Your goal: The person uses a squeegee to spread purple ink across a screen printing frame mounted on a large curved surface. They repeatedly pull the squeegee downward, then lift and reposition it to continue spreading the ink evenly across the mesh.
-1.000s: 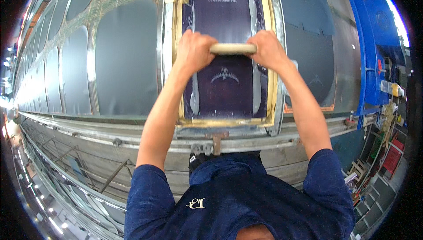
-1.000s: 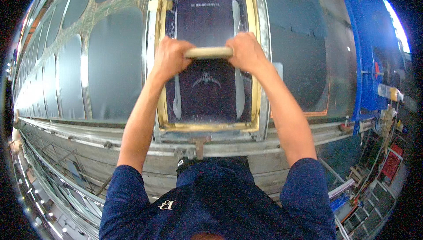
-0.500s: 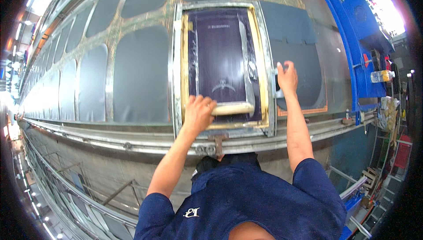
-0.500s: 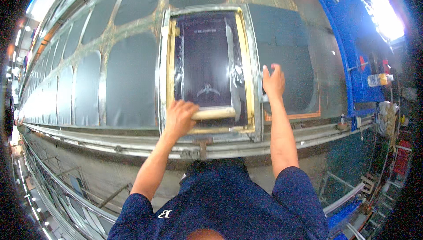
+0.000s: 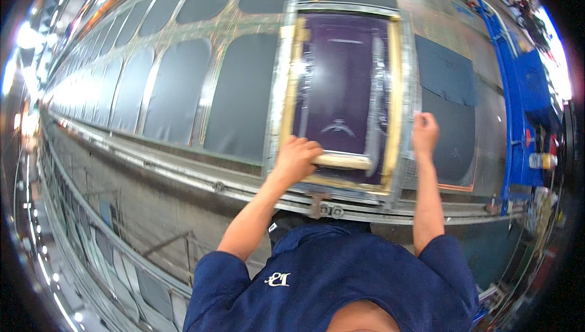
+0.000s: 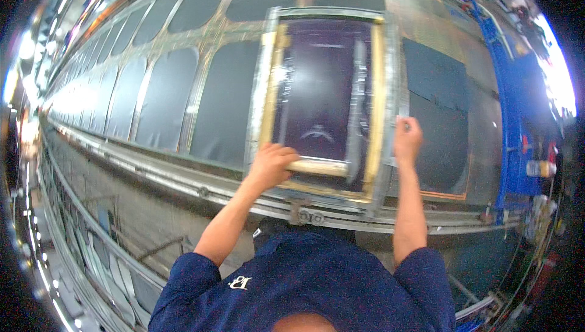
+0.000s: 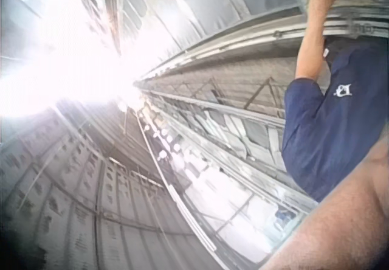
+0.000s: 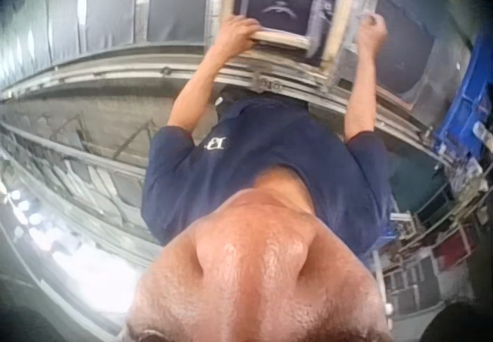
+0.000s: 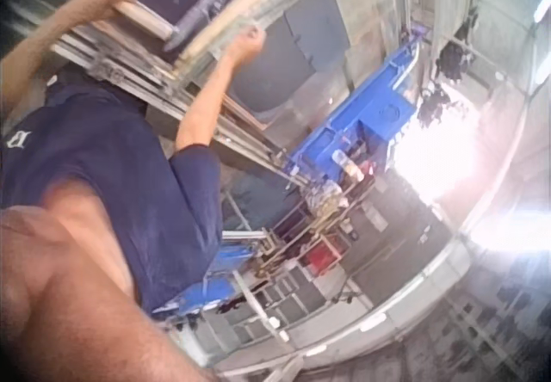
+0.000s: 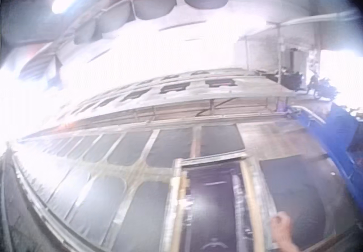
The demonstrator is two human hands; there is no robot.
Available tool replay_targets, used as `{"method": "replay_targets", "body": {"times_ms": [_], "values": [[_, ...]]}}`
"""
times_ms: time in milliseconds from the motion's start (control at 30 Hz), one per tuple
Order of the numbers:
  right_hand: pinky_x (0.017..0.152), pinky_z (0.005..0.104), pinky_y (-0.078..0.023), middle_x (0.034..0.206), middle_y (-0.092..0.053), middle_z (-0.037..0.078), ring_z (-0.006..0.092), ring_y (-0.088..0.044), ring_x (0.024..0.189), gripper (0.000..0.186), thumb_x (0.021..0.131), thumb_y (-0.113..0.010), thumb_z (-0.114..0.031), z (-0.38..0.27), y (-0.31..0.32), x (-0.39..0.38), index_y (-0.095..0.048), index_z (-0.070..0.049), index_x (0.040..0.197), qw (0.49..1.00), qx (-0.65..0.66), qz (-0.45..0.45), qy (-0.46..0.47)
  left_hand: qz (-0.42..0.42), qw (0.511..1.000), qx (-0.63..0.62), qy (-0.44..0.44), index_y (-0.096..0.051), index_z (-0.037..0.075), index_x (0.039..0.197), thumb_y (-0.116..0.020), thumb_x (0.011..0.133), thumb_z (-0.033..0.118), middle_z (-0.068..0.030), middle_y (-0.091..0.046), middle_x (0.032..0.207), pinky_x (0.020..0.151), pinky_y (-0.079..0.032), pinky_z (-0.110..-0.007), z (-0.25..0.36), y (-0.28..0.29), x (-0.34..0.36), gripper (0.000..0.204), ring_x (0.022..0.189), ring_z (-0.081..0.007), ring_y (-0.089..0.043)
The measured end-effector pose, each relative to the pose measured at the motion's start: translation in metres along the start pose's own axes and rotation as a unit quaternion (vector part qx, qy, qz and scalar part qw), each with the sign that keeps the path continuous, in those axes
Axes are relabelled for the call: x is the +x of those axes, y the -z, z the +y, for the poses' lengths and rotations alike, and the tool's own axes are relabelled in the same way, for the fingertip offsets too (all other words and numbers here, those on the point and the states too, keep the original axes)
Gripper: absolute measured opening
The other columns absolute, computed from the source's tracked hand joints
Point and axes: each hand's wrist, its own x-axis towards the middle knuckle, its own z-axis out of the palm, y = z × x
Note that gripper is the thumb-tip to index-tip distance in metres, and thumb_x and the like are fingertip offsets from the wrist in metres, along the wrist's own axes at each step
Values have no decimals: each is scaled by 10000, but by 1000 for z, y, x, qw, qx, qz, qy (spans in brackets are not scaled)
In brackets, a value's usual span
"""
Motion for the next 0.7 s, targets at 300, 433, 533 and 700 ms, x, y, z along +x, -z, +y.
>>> {"method": "replay_targets", "body": {"times_ms": [300, 433, 533, 700], "values": [[608, 448, -462, 700, -641, 174, 326, -645, 629, 273, 918, -682, -298, -132, -209, -105, -636, -36, 859, 993, 108, 39, -21, 40, 993, 100, -49, -714, 153, 973, -837, 583, 78, 7, -750, 948, 786, -447, -391, -183, 102, -115, 416, 749, -216, -663], [572, 447, -447, 654, -620, 171, 346, -630, 596, 263, 923, -674, -296, -133, -214, -113, -627, -45, 857, 993, 104, 57, -3, 97, 986, 114, -67, -706, 125, 978, -762, 554, 5, -9, -747, 998, 761, -446, -385, -169, 88, -148, 445, 748, -212, -639], [571, 444, -452, 660, -623, 175, 360, -633, 605, 254, 924, -673, -294, -128, -217, -105, -632, -51, 865, 996, 77, 52, -14, 76, 985, 126, -85, -699, 116, 1003, -721, 580, -4, -8, -726, 1012, 747, -436, -394, -157, 73, -165, 440, 778, -212, -633], [592, 439, -481, 697, -652, 189, 362, -665, 634, 235, 926, -671, -295, -115, -230, -107, -660, -61, 906, 999, 21, 31, -34, 74, 985, 124, -99, -681, 113, 1035, -720, 605, 22, 3, -700, 1049, 752, -435, -395, -179, 61, -162, 441, 781, -202, -624]]}}
